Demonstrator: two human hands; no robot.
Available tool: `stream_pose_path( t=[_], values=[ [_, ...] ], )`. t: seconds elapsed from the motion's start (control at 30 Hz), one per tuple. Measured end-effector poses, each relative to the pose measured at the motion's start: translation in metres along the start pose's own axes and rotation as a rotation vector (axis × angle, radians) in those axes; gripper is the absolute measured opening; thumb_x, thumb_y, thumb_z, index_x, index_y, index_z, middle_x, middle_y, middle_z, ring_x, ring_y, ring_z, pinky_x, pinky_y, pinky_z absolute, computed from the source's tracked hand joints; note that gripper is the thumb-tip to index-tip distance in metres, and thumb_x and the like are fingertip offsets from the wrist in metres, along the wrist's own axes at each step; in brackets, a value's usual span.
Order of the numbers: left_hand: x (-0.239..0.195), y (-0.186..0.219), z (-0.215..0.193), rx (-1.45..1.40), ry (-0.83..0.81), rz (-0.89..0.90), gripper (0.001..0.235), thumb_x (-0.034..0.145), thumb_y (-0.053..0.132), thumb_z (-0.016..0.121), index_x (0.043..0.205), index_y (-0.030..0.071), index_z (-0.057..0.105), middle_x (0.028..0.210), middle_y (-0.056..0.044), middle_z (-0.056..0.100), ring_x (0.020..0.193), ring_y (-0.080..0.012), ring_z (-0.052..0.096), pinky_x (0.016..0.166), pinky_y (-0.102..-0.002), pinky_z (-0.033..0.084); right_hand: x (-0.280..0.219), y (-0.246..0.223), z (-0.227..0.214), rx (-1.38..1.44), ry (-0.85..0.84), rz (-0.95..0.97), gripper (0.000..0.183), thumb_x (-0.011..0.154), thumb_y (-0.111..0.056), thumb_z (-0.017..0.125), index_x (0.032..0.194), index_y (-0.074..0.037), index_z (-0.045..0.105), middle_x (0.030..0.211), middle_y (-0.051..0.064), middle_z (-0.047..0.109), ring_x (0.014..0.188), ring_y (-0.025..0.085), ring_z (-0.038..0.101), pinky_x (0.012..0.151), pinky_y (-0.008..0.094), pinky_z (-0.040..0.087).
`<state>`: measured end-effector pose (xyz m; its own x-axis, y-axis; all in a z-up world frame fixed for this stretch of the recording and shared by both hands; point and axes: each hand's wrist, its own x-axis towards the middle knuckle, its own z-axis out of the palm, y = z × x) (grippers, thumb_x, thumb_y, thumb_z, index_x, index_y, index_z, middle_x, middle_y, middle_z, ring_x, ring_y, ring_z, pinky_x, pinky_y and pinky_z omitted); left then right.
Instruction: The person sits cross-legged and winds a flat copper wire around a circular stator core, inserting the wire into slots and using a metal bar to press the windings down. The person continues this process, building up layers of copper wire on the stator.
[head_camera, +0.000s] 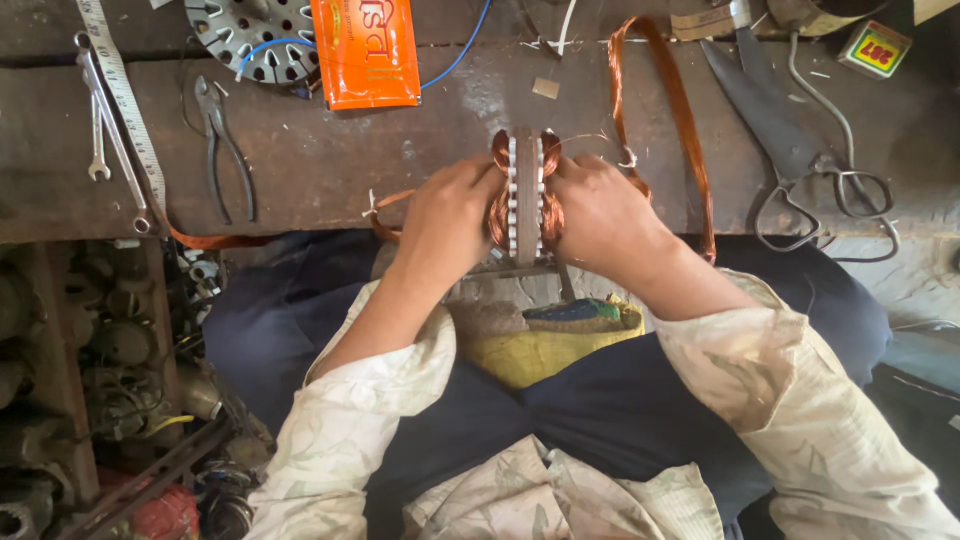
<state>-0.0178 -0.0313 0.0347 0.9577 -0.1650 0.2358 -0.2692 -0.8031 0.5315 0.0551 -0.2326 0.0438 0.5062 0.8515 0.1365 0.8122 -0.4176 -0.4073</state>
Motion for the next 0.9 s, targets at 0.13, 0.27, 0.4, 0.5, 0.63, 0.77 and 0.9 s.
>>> stream_pose_path(
  t=[0.13, 0.27, 0.4, 0.5, 0.63, 0.77, 0.9],
  values=[
    [0.005, -0.003, -0.001, -0.050, 0.032, -0.019, 0.039, 0.075, 0.001, 0.074, 0.114, 0.000, 0.071, 0.118, -0.019, 0.070, 0.106, -0.0374, 0.068, 0.091, -0.045, 0.055, 0.004, -0.001, -0.005, 0.044, -0.008, 0.071, 0.028, 0.072, -0.010, 0.068, 0.097, 0.002, 0.070, 0.099, 0.019, 0.066, 0.089, 0.038, 0.062, 0.082, 0.047, 0.051],
    [0.008, -0.002, 0.005, -0.115, 0.048, -0.068, 0.038, 0.076, -0.003, 0.072, 0.113, 0.001, 0.073, 0.115, -0.016, 0.073, 0.103, -0.0372, 0.069, 0.090, -0.044, 0.055, 0.001, -0.005, -0.027, -0.221, -0.130, -0.084, 0.014, 0.074, -0.008, 0.071, 0.086, -0.002, 0.071, 0.109, 0.017, 0.068, 0.103, 0.036, 0.065, 0.089, 0.046, 0.053],
    [0.008, -0.005, 0.013, -0.109, 0.091, -0.072, 0.040, 0.073, -0.001, 0.074, 0.114, -0.001, 0.072, 0.114, -0.019, 0.071, 0.102, -0.0387, 0.069, 0.089, -0.045, 0.056, -0.002, -0.003, -0.063, -0.080, 0.071, -0.164, 0.040, 0.065, -0.024, 0.075, 0.096, 0.000, 0.072, 0.117, 0.017, 0.067, 0.115, 0.035, 0.063, 0.103, 0.048, 0.050],
    [0.008, -0.007, 0.016, -0.124, 0.036, -0.130, 0.032, 0.079, 0.000, 0.076, 0.111, 0.001, 0.071, 0.112, -0.018, 0.072, 0.099, -0.0392, 0.070, 0.086, -0.045, 0.057, -0.010, 0.005, -0.080, 0.228, 0.157, -0.078, 0.031, 0.078, -0.011, 0.074, 0.107, 0.001, 0.072, 0.118, 0.016, 0.068, 0.116, 0.032, 0.060, 0.098, 0.045, 0.049],
    [0.011, -0.008, 0.015, -0.159, 0.057, -0.214, 0.040, 0.077, -0.001, 0.076, 0.116, 0.000, 0.069, 0.105, -0.022, 0.072, 0.095, -0.0417, 0.070, 0.080, -0.044, 0.057, -0.012, 0.021, -0.070, 0.058, 0.192, 0.046, 0.021, 0.087, -0.017, 0.076, 0.107, -0.009, 0.074, 0.107, 0.005, 0.071, 0.112, 0.026, 0.062, 0.092, 0.044, 0.047],
    [0.015, -0.006, 0.013, -0.199, 0.058, -0.250, 0.034, 0.081, 0.001, 0.077, 0.114, 0.000, 0.067, 0.100, -0.021, 0.073, 0.095, -0.0414, 0.072, 0.080, -0.043, 0.057, -0.004, 0.040, -0.043, -0.062, 0.246, -0.027, 0.022, 0.085, -0.025, 0.077, 0.104, -0.014, 0.076, 0.100, -0.001, 0.072, 0.107, 0.025, 0.061, 0.089, 0.044, 0.045],
    [0.024, -0.004, 0.009, -0.184, 0.038, -0.274, 0.039, 0.079, 0.003, 0.079, 0.116, 0.000, 0.068, 0.103, -0.021, 0.072, 0.097, -0.0394, 0.073, 0.083, -0.042, 0.057, 0.005, 0.039, -0.013, -0.245, 0.081, 0.033, 0.009, 0.083, -0.022, 0.073, 0.090, -0.018, 0.075, 0.087, -0.004, 0.071, 0.101, 0.020, 0.063, 0.093, 0.048, 0.045]
  ],
)
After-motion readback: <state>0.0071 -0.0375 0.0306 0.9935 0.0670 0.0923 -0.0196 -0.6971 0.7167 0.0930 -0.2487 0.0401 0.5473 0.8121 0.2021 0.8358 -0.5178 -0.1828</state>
